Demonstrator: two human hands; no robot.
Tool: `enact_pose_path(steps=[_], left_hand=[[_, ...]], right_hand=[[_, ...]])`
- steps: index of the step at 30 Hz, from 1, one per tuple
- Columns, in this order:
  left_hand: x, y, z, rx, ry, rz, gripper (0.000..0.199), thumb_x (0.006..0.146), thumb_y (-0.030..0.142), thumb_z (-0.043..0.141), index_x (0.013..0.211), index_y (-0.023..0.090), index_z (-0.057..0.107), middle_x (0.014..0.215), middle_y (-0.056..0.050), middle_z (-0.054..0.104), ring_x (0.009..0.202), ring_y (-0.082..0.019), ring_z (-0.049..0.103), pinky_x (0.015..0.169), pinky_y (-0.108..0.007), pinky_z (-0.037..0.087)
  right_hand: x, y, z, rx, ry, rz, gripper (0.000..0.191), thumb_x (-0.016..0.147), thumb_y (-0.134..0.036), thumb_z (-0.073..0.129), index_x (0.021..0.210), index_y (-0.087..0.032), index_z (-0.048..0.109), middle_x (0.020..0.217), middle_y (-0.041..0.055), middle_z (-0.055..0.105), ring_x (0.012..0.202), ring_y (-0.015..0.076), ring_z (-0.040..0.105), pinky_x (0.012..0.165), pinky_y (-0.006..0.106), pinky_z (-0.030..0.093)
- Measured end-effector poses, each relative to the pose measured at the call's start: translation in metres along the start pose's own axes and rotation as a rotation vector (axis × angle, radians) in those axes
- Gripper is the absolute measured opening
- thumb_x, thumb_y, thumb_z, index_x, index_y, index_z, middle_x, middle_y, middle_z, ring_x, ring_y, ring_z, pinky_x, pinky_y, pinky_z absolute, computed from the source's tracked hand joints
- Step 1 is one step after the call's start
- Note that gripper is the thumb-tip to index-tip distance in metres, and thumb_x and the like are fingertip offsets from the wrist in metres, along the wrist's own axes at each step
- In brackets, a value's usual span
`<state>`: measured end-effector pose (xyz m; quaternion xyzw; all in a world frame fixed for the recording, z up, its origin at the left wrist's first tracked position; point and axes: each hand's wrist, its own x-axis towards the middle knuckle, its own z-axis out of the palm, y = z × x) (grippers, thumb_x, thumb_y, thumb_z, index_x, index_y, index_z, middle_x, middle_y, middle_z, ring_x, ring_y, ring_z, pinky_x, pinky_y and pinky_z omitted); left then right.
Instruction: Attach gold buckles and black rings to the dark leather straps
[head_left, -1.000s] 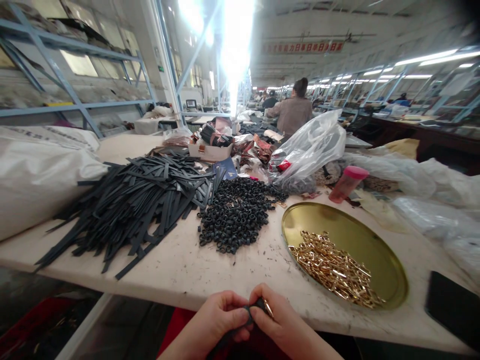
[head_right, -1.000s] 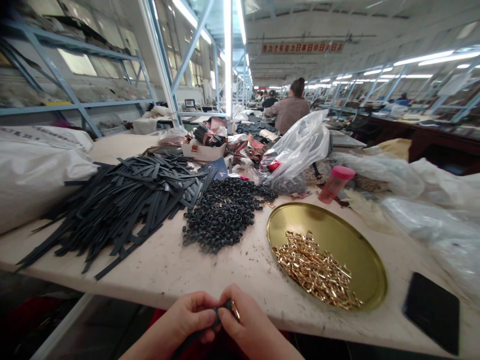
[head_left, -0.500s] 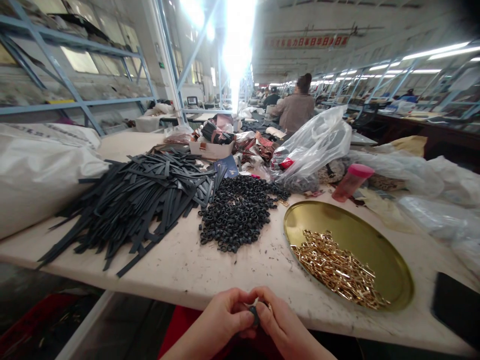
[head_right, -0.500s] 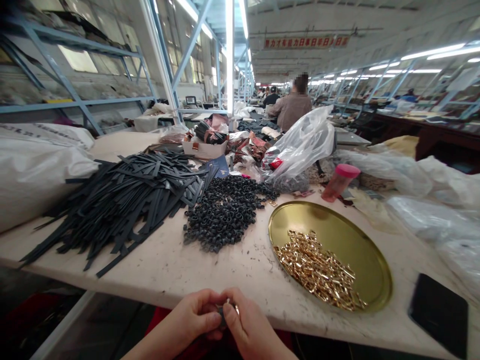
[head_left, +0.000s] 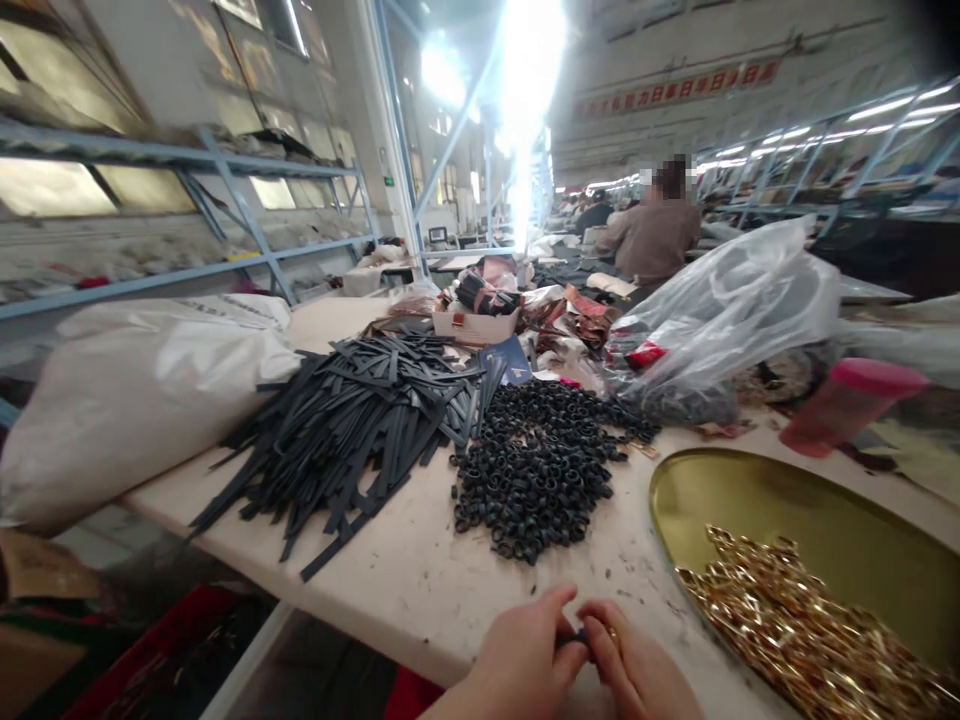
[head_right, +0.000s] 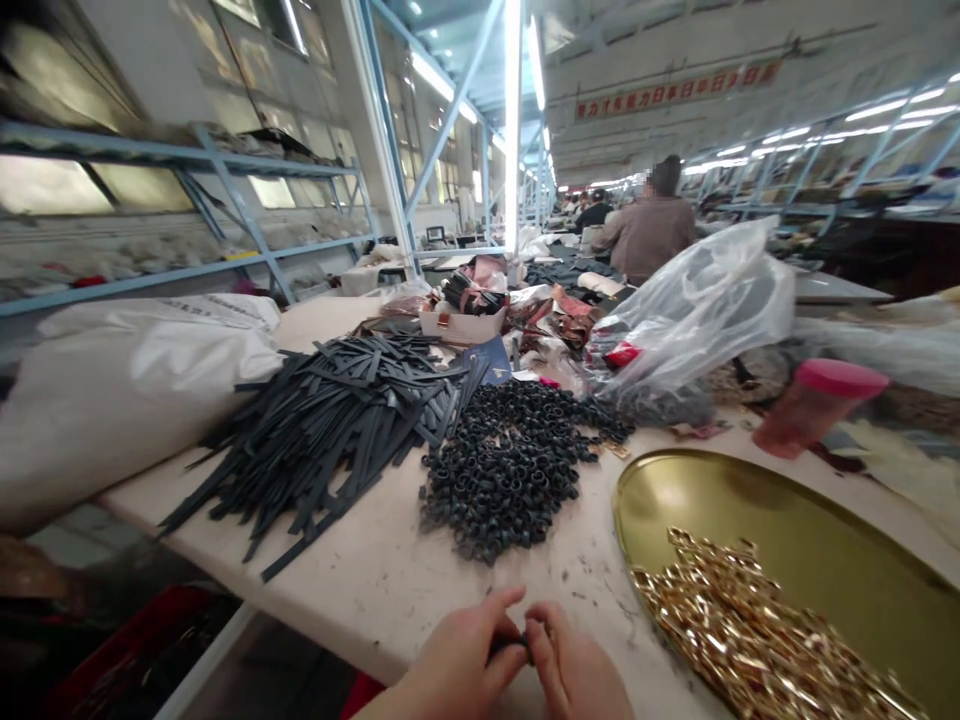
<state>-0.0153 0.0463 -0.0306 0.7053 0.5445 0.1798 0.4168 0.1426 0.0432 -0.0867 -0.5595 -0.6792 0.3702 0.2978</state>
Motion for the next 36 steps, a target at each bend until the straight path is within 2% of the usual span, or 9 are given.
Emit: enact_pose_path(steps=[2, 4, 7, 9, 11, 20, 29, 32, 36], left_hand=[[0.008, -0.011, -0.026, 0.265, 0.132, 0.023, 0.031, 0.08, 0.03, 0.049, 0.109, 0.023, 0.057, 0.099, -0.004, 0.066, 0.091, -0.019, 0.058, 0.079, -0.023, 0.041], [0.012, -0.032, -0.065, 0.502, 0.281, -0.075, 0.024, 0.084, 0.03, 0.044, 0.099, 0.023, 0.061, 0.099, -0.003, 0.065, 0.092, -0.016, 0.058, 0.081, -0.021, 0.04], [0.005, -0.072, -0.124, 0.665, 0.409, -0.29, 0.031, 0.087, 0.02, 0.032, 0.101, 0.012, 0.058, 0.102, -0.015, 0.061, 0.096, -0.024, 0.056, 0.084, -0.034, 0.039], [-0.003, -0.097, -0.15, 0.762, 0.429, -0.422, 0.027, 0.084, 0.017, 0.036, 0.096, 0.007, 0.058, 0.094, -0.019, 0.06, 0.089, -0.029, 0.058, 0.077, -0.04, 0.041], [-0.009, -0.114, -0.16, 0.834, 0.42, -0.489, 0.024, 0.082, 0.015, 0.039, 0.096, 0.007, 0.057, 0.093, -0.019, 0.059, 0.087, -0.03, 0.059, 0.073, -0.04, 0.042], [-0.018, -0.123, -0.142, 0.859, 0.375, -0.463, 0.035, 0.08, 0.015, 0.044, 0.115, 0.013, 0.045, 0.103, -0.013, 0.059, 0.098, -0.022, 0.056, 0.082, -0.032, 0.04], [-0.027, -0.108, -0.144, 0.497, 0.384, -0.376, 0.007, 0.069, 0.011, 0.05, 0.07, 0.014, 0.056, 0.077, -0.01, 0.062, 0.082, -0.026, 0.059, 0.074, -0.034, 0.041], [-0.035, -0.079, -0.125, 0.257, 0.372, -0.306, 0.007, 0.068, 0.016, 0.05, 0.061, 0.017, 0.05, 0.062, -0.003, 0.059, 0.067, -0.02, 0.059, 0.063, -0.028, 0.042], [-0.048, -0.033, -0.076, -0.13, 0.316, -0.222, 0.022, 0.078, 0.035, 0.036, 0.068, 0.018, 0.046, 0.054, 0.001, 0.057, 0.05, -0.014, 0.057, 0.045, -0.021, 0.04]], right_hand=[[0.014, 0.014, -0.006, -0.166, 0.085, -0.045, 0.034, 0.083, -0.049, 0.037, 0.08, -0.023, 0.059, 0.075, 0.0068, 0.067, 0.072, 0.0247, 0.061, 0.066, 0.035, 0.045], [0.025, 0.029, -0.011, -0.266, 0.171, -0.108, 0.03, 0.078, -0.049, 0.046, 0.08, -0.023, 0.061, 0.083, 0.0086, 0.068, 0.08, 0.027, 0.061, 0.072, 0.039, 0.046], [0.032, 0.046, -0.014, -0.306, 0.246, -0.156, 0.028, 0.076, -0.046, 0.05, 0.086, -0.022, 0.062, 0.091, 0.0088, 0.068, 0.086, 0.0277, 0.062, 0.077, 0.041, 0.047], [0.032, 0.049, -0.014, -0.301, 0.24, -0.157, 0.026, 0.077, -0.044, 0.05, 0.087, -0.023, 0.062, 0.091, 0.0077, 0.068, 0.086, 0.0265, 0.062, 0.077, 0.04, 0.048], [0.031, 0.046, -0.014, -0.292, 0.231, -0.143, 0.024, 0.078, -0.043, 0.049, 0.086, -0.023, 0.061, 0.09, 0.007, 0.068, 0.085, 0.0259, 0.061, 0.076, 0.039, 0.048], [0.023, 0.02, -0.016, -0.206, 0.306, -0.08, 0.022, 0.081, -0.038, 0.045, 0.083, -0.021, 0.059, 0.085, 0.0071, 0.064, 0.083, 0.0245, 0.058, 0.075, 0.039, 0.045], [0.003, 0.013, -0.015, -0.022, 0.522, -0.18, 0.021, 0.082, -0.036, 0.046, 0.089, -0.019, 0.057, 0.093, 0.0091, 0.06, 0.09, 0.0247, 0.055, 0.077, 0.04, 0.046], [-0.014, -0.009, -0.007, 0.069, 0.435, -0.191, 0.02, 0.082, -0.036, 0.046, 0.087, -0.021, 0.058, 0.093, 0.0085, 0.061, 0.088, 0.0235, 0.056, 0.076, 0.036, 0.046], [-0.032, -0.038, 0.006, 0.309, 0.145, -0.113, 0.035, 0.084, -0.046, 0.038, 0.102, -0.02, 0.055, 0.088, 0.0066, 0.064, 0.073, 0.0191, 0.058, 0.065, 0.031, 0.047]])
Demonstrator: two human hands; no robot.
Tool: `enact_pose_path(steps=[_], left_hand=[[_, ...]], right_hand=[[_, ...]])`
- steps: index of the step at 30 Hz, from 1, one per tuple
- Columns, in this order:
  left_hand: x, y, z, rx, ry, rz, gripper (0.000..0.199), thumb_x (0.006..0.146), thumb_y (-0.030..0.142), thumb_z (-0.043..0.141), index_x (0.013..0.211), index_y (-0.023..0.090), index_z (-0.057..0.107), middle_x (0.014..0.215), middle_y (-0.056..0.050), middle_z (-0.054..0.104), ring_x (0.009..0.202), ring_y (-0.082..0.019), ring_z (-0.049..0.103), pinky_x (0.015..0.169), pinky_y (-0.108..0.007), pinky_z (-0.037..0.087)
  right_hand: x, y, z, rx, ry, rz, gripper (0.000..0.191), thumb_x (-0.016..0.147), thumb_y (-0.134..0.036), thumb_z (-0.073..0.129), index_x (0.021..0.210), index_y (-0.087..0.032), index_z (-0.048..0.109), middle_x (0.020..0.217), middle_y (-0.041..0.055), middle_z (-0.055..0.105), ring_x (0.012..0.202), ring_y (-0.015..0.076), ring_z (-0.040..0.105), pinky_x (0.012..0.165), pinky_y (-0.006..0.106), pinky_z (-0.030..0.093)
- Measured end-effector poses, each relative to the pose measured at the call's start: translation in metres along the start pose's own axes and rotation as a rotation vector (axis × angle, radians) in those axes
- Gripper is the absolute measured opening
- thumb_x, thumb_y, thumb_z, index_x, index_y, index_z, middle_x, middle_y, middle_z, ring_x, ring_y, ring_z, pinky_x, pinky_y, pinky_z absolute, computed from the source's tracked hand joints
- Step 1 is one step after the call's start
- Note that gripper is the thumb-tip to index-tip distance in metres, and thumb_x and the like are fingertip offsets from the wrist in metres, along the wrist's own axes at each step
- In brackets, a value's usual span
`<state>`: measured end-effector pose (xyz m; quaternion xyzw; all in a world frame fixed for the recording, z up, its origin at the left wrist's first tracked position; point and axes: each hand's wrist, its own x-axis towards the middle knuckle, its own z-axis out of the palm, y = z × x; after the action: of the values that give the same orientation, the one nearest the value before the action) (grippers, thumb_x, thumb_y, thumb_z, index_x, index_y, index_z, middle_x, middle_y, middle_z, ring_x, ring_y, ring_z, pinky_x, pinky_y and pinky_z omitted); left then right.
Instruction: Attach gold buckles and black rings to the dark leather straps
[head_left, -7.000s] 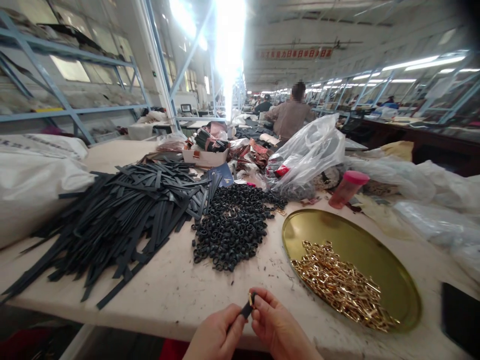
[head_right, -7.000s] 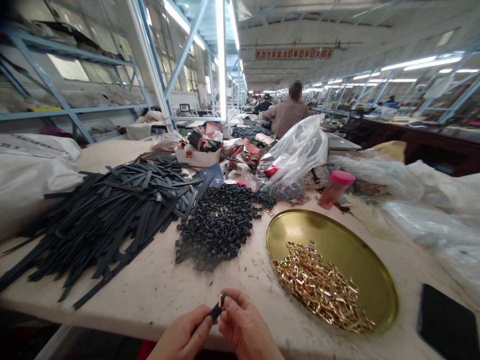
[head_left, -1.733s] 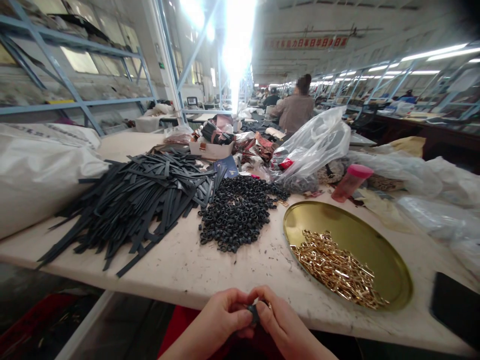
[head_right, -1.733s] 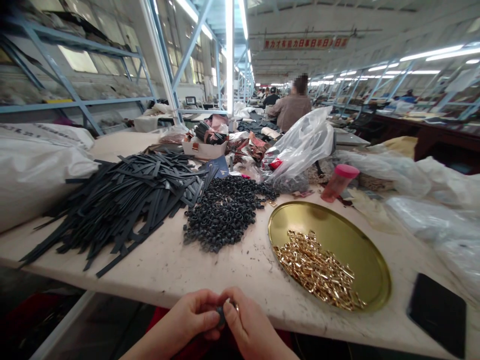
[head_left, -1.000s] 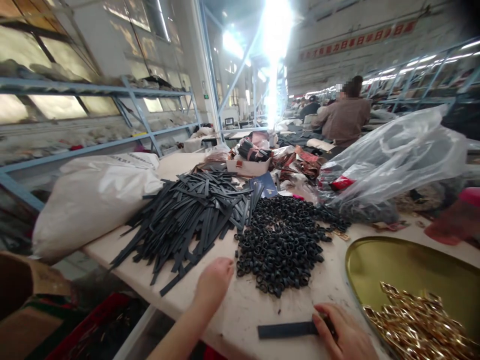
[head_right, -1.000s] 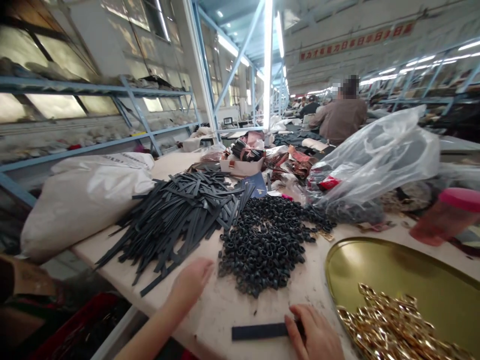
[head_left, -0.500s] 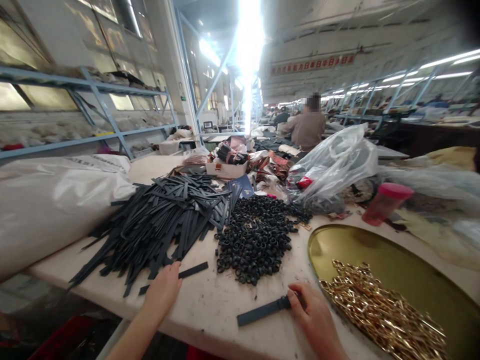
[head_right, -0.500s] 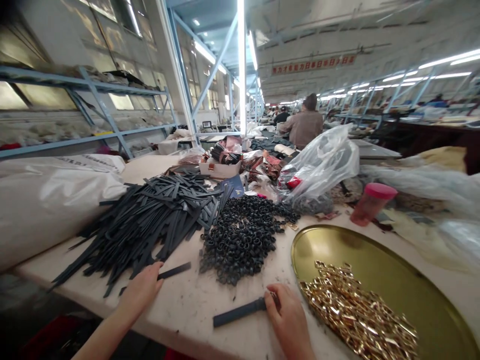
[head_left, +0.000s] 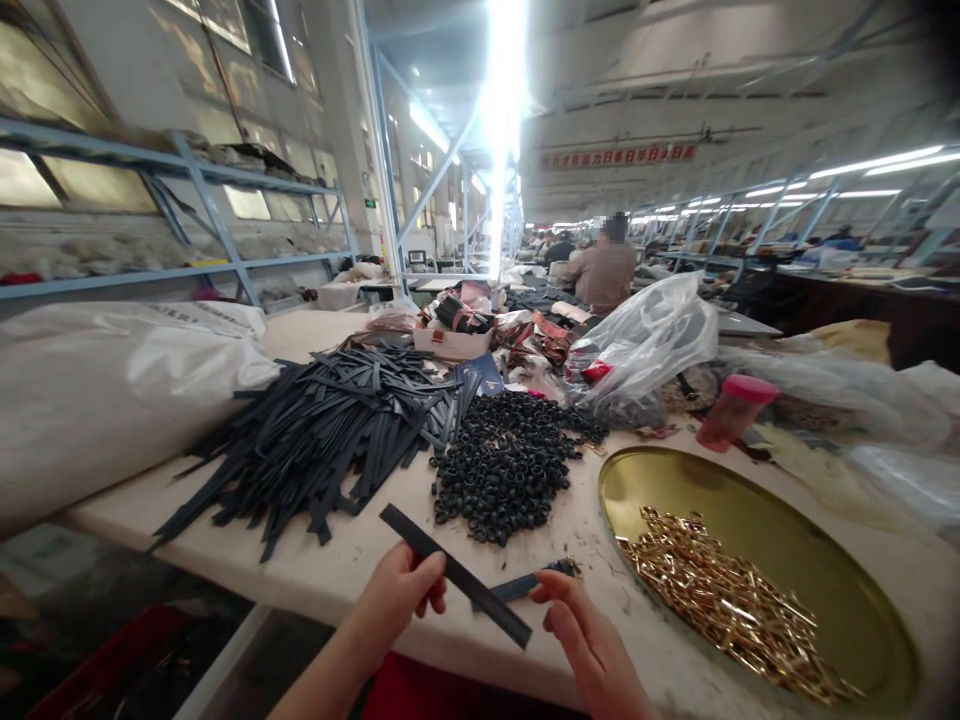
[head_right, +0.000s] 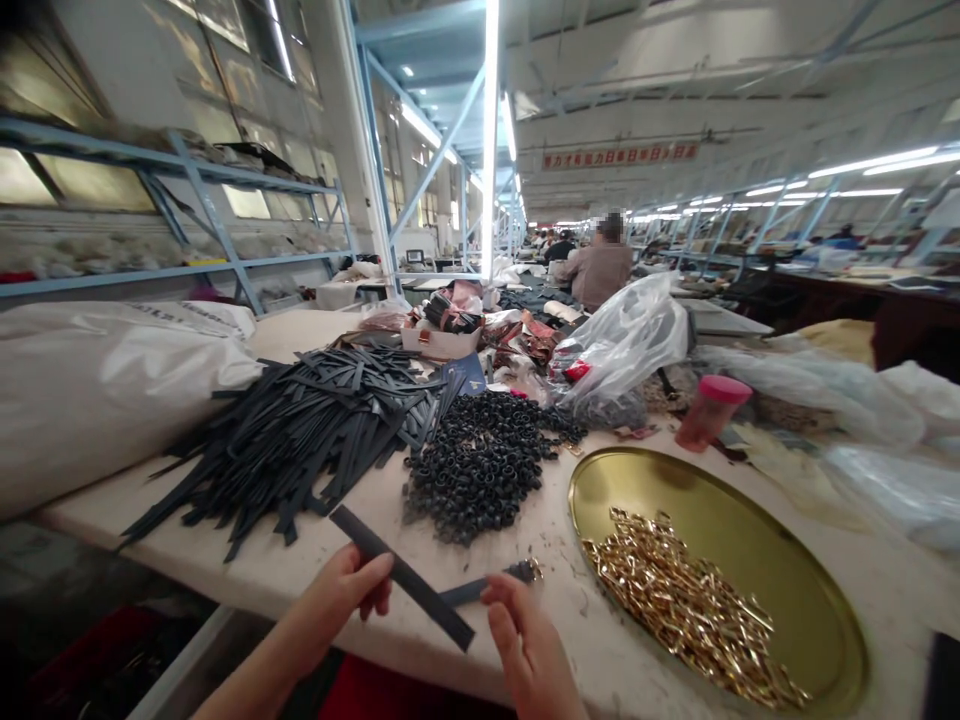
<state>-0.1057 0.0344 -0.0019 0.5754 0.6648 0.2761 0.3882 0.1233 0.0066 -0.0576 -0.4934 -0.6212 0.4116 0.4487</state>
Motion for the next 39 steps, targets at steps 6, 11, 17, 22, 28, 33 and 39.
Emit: enact_pose_path(steps=[6, 11, 17, 22, 28, 33, 39], left_hand=[[-0.038, 0.02, 0.046, -0.712, -0.043, -0.208, 0.025, 0.07, 0.04, 0.054, 0.071, 0.016, 0.05, 0.064, -0.003, 0.063, 0.054, -0.012, 0.058, 0.049, -0.021, 0.041], [-0.048, 0.019, 0.056, -0.956, -0.148, -0.29, 0.022, 0.062, 0.028, 0.067, 0.077, 0.014, 0.058, 0.078, -0.005, 0.066, 0.064, -0.013, 0.058, 0.051, -0.02, 0.041], [-0.036, 0.014, 0.061, -1.089, -0.154, -0.335, 0.037, 0.059, 0.03, 0.074, 0.09, 0.015, 0.062, 0.079, -0.004, 0.063, 0.065, -0.012, 0.058, 0.054, -0.021, 0.042], [-0.025, 0.006, 0.069, -1.156, -0.15, -0.378, 0.046, 0.058, 0.03, 0.077, 0.097, 0.014, 0.061, 0.073, -0.003, 0.062, 0.061, -0.012, 0.058, 0.052, -0.02, 0.041], [-0.021, -0.002, 0.076, -1.178, -0.148, -0.422, 0.047, 0.059, 0.029, 0.076, 0.101, 0.015, 0.06, 0.07, -0.003, 0.063, 0.059, -0.011, 0.058, 0.051, -0.019, 0.042], [-0.019, -0.003, 0.077, -1.216, -0.136, -0.458, 0.044, 0.061, 0.028, 0.075, 0.101, 0.014, 0.06, 0.068, -0.002, 0.064, 0.057, -0.011, 0.058, 0.051, -0.019, 0.043], [-0.02, -0.004, 0.073, -1.237, -0.072, -0.49, 0.033, 0.068, 0.027, 0.069, 0.096, 0.013, 0.059, 0.065, -0.004, 0.065, 0.054, -0.012, 0.06, 0.051, -0.019, 0.045]], right_hand=[[-0.005, -0.006, 0.0, 0.251, -0.15, 0.278, 0.041, 0.076, -0.056, 0.046, 0.084, -0.017, 0.053, 0.05, -0.0049, 0.047, 0.044, 0.0102, 0.041, 0.044, 0.023, 0.032], [0.007, -0.004, -0.016, 0.327, 0.063, 0.384, 0.039, 0.073, -0.054, 0.052, 0.085, -0.018, 0.048, 0.044, -0.0095, 0.039, 0.04, 0.0085, 0.034, 0.043, 0.022, 0.027], [0.014, 0.004, -0.023, 0.27, 0.049, 0.387, 0.035, 0.075, -0.052, 0.051, 0.081, -0.018, 0.05, 0.044, -0.0091, 0.037, 0.041, 0.0089, 0.034, 0.043, 0.022, 0.026], [0.014, 0.017, -0.03, 0.216, 0.056, 0.366, 0.037, 0.076, -0.054, 0.048, 0.083, -0.018, 0.052, 0.044, -0.0089, 0.036, 0.042, 0.0092, 0.034, 0.043, 0.022, 0.029], [0.015, 0.026, -0.037, 0.188, 0.035, 0.394, 0.038, 0.075, -0.055, 0.048, 0.085, -0.018, 0.052, 0.044, -0.0084, 0.037, 0.043, 0.0099, 0.036, 0.043, 0.022, 0.03], [0.013, 0.026, -0.036, 0.172, 0.064, 0.411, 0.037, 0.076, -0.055, 0.047, 0.085, -0.019, 0.052, 0.044, -0.0092, 0.034, 0.042, 0.0097, 0.033, 0.042, 0.022, 0.027], [0.015, 0.024, -0.042, 0.176, 0.094, 0.397, 0.037, 0.078, -0.055, 0.045, 0.09, -0.02, 0.05, 0.047, -0.0084, 0.036, 0.046, 0.0113, 0.036, 0.047, 0.023, 0.029]])
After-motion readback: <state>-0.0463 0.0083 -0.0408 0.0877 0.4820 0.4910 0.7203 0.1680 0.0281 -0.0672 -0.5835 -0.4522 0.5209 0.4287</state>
